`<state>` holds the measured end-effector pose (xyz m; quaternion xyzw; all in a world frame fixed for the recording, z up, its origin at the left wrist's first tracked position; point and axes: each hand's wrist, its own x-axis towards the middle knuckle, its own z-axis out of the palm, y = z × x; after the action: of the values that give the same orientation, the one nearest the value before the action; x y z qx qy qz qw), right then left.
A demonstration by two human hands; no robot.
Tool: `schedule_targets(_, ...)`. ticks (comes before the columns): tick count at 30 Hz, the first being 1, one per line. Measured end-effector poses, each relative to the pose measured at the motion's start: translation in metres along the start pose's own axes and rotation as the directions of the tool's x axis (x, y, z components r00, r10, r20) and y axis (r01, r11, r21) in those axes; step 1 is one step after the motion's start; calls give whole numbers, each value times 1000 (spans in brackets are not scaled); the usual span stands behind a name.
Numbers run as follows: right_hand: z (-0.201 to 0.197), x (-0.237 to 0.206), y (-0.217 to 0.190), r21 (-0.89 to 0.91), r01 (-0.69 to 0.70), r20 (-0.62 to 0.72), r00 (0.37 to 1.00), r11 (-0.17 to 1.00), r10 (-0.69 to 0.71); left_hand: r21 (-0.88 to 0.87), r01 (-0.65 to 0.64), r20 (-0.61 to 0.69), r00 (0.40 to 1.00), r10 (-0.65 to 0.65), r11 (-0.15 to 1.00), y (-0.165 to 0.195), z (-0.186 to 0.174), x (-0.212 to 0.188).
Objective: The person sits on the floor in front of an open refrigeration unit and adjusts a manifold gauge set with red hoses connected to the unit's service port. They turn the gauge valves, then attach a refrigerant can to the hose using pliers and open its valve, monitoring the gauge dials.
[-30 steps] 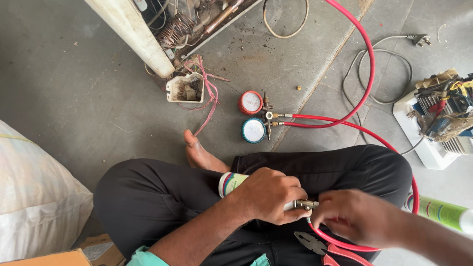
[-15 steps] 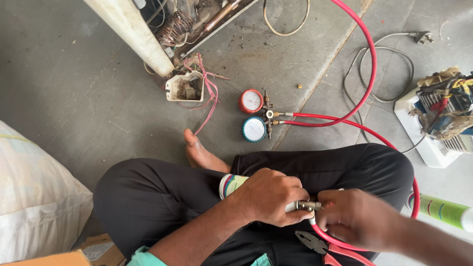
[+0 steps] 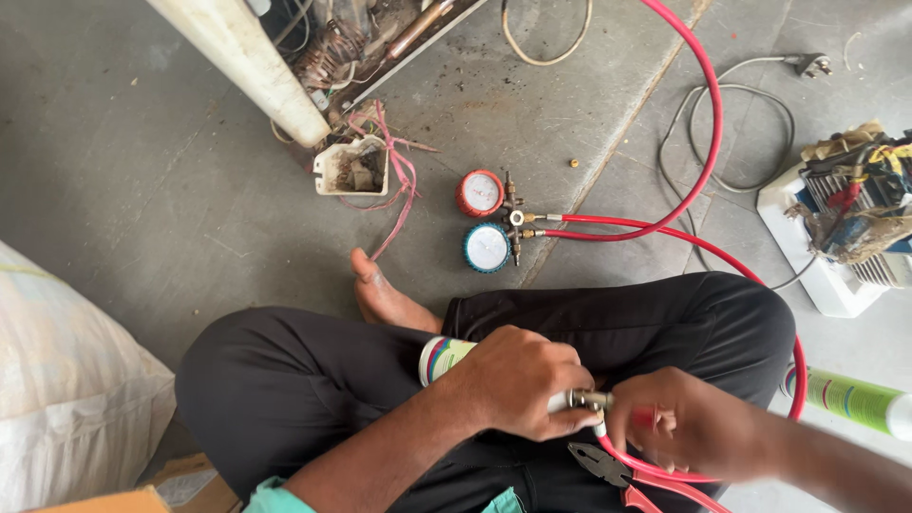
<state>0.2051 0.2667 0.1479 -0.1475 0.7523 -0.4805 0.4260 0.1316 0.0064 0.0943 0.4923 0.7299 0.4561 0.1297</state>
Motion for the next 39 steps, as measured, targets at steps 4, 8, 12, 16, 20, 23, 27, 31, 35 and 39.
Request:
schedule_targets(4, -7, -1, -6, -628, 239, 63, 964, 741, -257, 11, -30, -5, 1000, 30, 999, -1, -1, 0)
schedule_targets(8, -1, 3, -5, -421, 101, -106, 981, 901, -160, 35, -6, -17, 1000, 7, 999, -2, -5, 1)
schedule_targets(12, 10, 11, 3, 698, -258, -27, 923, 668, 385, 17, 104, 13, 994, -104, 994, 0, -9, 1)
schedule_targets(16, 10, 17, -1, 753, -281, -40, 882, 595, 469, -36, 142, 33, 990, -140, 989, -1, -12, 5)
schedule_targets(20, -4, 14, -19, -296, 28, -62, 997, 955, -49, 24, 32, 7, 999, -32, 999, -1, -15, 5)
schedule_targets(23, -13, 12, -26, -730, 266, 60, 942, 630, -330, 58, 23, 84, 996, -28, 998, -1, -14, 6)
schedule_targets(27, -11, 14, -19, -561, 206, -58, 956, 802, -286, 56, 20, 49, 999, -23, 998, 1, -14, 4)
schedule_targets(31, 2, 14, -5, 391, -161, -79, 975, 906, 207, 73, 31, 55, 998, -35, 997, 3, -14, 1)
schedule_targets(35, 2, 11, -3, 510, -224, 16, 968, 831, 251, 20, 32, 68, 997, -34, 999, 1, -12, 2)
schedule_targets(39, -8, 13, -8, -377, 227, -30, 966, 898, -257, 25, -5, 68, 998, 3, 1000, -1, -15, 3)
